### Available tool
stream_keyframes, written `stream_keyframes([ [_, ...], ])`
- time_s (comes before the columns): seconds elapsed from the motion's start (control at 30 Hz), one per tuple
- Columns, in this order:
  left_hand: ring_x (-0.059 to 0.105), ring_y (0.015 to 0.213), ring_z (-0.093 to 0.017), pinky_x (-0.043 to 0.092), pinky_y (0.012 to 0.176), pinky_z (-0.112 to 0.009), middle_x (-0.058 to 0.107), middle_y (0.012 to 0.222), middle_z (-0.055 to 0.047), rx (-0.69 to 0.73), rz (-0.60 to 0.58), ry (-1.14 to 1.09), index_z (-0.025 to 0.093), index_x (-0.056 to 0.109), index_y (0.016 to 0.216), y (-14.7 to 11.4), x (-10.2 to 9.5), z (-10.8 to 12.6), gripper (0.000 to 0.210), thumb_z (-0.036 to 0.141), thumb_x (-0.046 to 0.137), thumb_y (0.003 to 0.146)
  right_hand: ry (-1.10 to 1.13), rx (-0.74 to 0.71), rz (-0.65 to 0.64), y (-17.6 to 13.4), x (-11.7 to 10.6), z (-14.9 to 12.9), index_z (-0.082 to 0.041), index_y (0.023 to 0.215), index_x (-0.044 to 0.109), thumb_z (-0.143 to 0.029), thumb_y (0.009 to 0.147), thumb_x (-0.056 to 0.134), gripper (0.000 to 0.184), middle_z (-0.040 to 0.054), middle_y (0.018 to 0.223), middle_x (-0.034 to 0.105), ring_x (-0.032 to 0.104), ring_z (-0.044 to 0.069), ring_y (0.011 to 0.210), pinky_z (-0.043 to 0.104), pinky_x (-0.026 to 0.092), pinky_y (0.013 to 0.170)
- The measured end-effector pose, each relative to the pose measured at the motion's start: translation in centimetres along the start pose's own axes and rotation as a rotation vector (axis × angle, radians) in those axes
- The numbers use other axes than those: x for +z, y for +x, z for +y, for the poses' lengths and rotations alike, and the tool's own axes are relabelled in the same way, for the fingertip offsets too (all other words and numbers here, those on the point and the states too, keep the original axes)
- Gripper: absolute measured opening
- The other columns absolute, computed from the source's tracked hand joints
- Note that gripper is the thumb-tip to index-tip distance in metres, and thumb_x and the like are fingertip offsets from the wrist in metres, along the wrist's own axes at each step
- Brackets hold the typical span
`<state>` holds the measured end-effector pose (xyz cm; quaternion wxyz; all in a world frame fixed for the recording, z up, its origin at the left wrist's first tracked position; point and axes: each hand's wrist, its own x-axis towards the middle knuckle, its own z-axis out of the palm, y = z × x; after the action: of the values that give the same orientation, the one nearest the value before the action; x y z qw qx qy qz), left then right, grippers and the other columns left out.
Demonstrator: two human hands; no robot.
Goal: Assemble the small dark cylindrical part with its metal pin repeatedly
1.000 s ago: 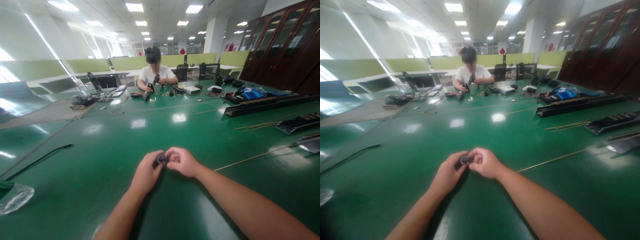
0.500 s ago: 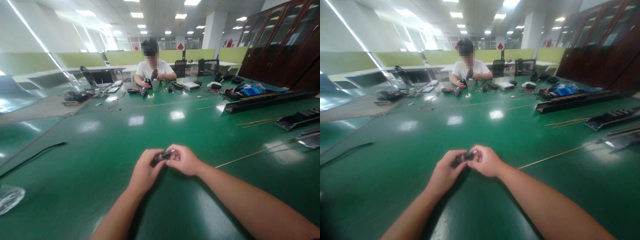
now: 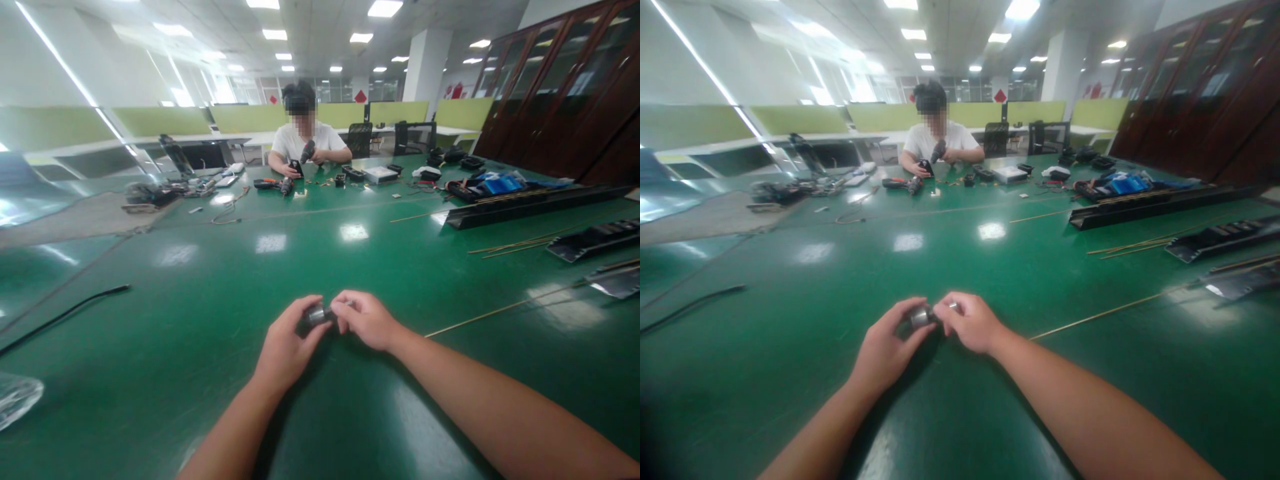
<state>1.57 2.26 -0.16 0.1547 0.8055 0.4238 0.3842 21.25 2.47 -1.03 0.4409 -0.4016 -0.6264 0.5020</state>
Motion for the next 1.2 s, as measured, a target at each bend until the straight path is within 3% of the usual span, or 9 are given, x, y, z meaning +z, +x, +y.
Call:
stream_keyframes([
  [0.13,0.064,0.093,-0.019,0.053,0.086,-0.033,0.067,0.102,-0.004,-0.008,0.0,-0.017,0.022,0.063,0.107,0.06,-0.17,0.14,0.022,0.033,0.066,0.088,-0.009,0.013,-0.003,0.08,0.05,0.02,-0.017,0.078,0.061,-0.034,0.091,0.057,0.022,-0.0019,0.06,0.06,0.052,0.011,0.055,0.023,0.041,0.059],
  [0.23,0.062,0.1,-0.02,0.052,0.091,-0.033,0.066,0.107,-0.005,0.044,0.025,-0.023,0.022,0.063,0.11,0.23,-0.27,0.19,0.023,0.032,0.065,0.089,0.066,0.036,-0.008,0.08,0.11,-0.12,-0.017,0.086,0.061,-0.029,0.085,0.062,0.012,-0.0033,0.061,0.059,0.053,0.011,0.055,0.024,0.042,0.058],
  [0.37,0.06,0.107,-0.019,0.05,0.096,-0.034,0.063,0.113,-0.005,0.07,0.03,-0.013,0.024,0.063,0.113,0.41,-0.31,0.19,0.024,0.03,0.064,0.09,0.093,0.047,-0.014,0.03,0.13,-0.36,-0.017,0.091,0.061,-0.024,0.077,0.066,0.016,-0.0031,0.064,0.061,0.058,0.013,0.058,0.025,0.045,0.061],
  [0.6,0.061,0.102,-0.021,0.051,0.092,-0.036,0.064,0.109,-0.007,0.053,0.015,-0.021,0.022,0.064,0.112,0.43,-0.27,0.46,0.024,0.032,0.064,0.09,0.03,0.055,0.005,0.12,0.09,-0.19,-0.016,0.086,0.062,-0.032,0.086,0.062,0.015,-0.0033,0.059,0.058,0.053,0.012,0.055,0.024,0.042,0.058],
  [1.2,0.063,0.097,-0.019,0.053,0.088,-0.032,0.067,0.107,-0.005,0.002,0.09,-0.048,0.023,0.067,0.11,0.25,0.01,0.37,0.023,0.031,0.068,0.088,0.046,0.076,0.044,0.26,0.01,-0.04,-0.016,0.088,0.064,-0.029,0.083,0.065,0.013,-0.0034,0.06,0.058,0.054,0.012,0.055,0.024,0.041,0.057],
])
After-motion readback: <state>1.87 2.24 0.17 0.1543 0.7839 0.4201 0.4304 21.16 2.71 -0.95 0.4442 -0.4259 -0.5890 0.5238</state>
